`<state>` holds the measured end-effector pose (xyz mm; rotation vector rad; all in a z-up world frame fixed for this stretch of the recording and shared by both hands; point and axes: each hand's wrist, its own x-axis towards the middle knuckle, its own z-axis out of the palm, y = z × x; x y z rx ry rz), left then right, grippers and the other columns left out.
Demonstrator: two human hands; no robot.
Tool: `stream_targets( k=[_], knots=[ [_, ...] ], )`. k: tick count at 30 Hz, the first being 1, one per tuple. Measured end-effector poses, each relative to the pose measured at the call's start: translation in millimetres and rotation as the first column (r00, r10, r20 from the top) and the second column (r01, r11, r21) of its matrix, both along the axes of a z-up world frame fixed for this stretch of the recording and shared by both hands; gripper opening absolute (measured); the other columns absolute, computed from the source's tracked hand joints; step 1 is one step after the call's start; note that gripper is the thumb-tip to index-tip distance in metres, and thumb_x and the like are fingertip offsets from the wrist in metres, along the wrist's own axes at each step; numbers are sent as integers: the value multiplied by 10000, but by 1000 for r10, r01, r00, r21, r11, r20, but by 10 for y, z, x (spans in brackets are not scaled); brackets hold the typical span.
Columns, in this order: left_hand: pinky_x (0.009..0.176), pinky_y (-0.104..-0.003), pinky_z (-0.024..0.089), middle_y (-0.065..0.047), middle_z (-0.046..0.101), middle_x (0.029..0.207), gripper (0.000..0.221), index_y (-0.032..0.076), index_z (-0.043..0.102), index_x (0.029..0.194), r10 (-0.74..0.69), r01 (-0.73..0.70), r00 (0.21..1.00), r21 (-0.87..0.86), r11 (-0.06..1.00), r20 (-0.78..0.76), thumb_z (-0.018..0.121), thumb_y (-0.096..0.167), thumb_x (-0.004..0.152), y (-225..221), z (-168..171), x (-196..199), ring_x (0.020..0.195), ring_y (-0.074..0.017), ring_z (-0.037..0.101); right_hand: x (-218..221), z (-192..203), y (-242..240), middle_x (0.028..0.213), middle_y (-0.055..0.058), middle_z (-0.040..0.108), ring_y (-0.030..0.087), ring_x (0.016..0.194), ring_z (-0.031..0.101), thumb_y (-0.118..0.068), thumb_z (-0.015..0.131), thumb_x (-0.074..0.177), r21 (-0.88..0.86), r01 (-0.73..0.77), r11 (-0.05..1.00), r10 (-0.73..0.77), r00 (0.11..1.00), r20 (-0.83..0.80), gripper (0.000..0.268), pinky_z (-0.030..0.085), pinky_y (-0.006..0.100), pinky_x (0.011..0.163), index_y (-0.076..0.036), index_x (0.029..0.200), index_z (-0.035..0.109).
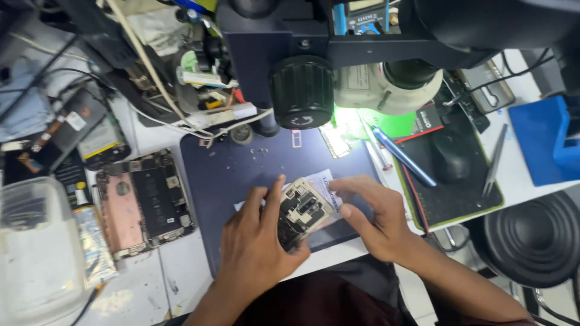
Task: Disassembling a mobile phone by removing internal screws and prying the screen from the frame.
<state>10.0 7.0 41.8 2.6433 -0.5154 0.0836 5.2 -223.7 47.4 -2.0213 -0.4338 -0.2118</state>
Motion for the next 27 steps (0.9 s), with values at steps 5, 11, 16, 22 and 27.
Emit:
stream_targets(
  k=[5,11,16,22,27],
  knots=[
    [812,-549,549,-101,421,1293,1150,98,275,1611,-118,151,917,58,987,-380,861,503,709,-95,-14,265,1057,-352,594,58,-106,-93,1016,94,728,226,889,681,-164,642,981,-231,140,963,-117,987,111,193,509,324,857,-40,1113,709],
    [961,-486,420,-125,555,1266,968,13,448,1503,-298,295,952,-45,954,-68,845,425,722,-110,-186,237,1198,-325,487,178,-141,-102,996,83,733,227,908,680,-105,666,969,-277,169,946,-134,981,141,112,505,338,876,-43,1046,718],
    [1098,-553,323,-211,497,1491,822,43,477,1474,-301,298,953,-85,951,-27,799,450,837,-21,-249,144,1354,-381,444,168,-138,-27,1037,86,732,245,965,691,-135,678,951,-312,118,943,-87,990,112,163,512,344,908,-45,1079,727],
    [1152,-535,320,-133,592,1438,662,8,567,1415,-241,256,966,-186,949,97,559,519,994,122,-491,4,1388,-336,485,101,-393,102,1212,172,668,340,1074,642,-211,747,905,-410,47,911,67,963,260,375,487,427,1006,-12,1216,684],
    [1148,-547,327,-104,625,1448,722,26,606,1401,-210,238,967,-212,948,146,480,583,960,105,-626,23,1397,-343,515,77,-443,106,1249,174,670,338,1096,636,-153,730,927,-438,87,895,41,961,275,348,473,435,1069,-22,1247,696]
  ],
)
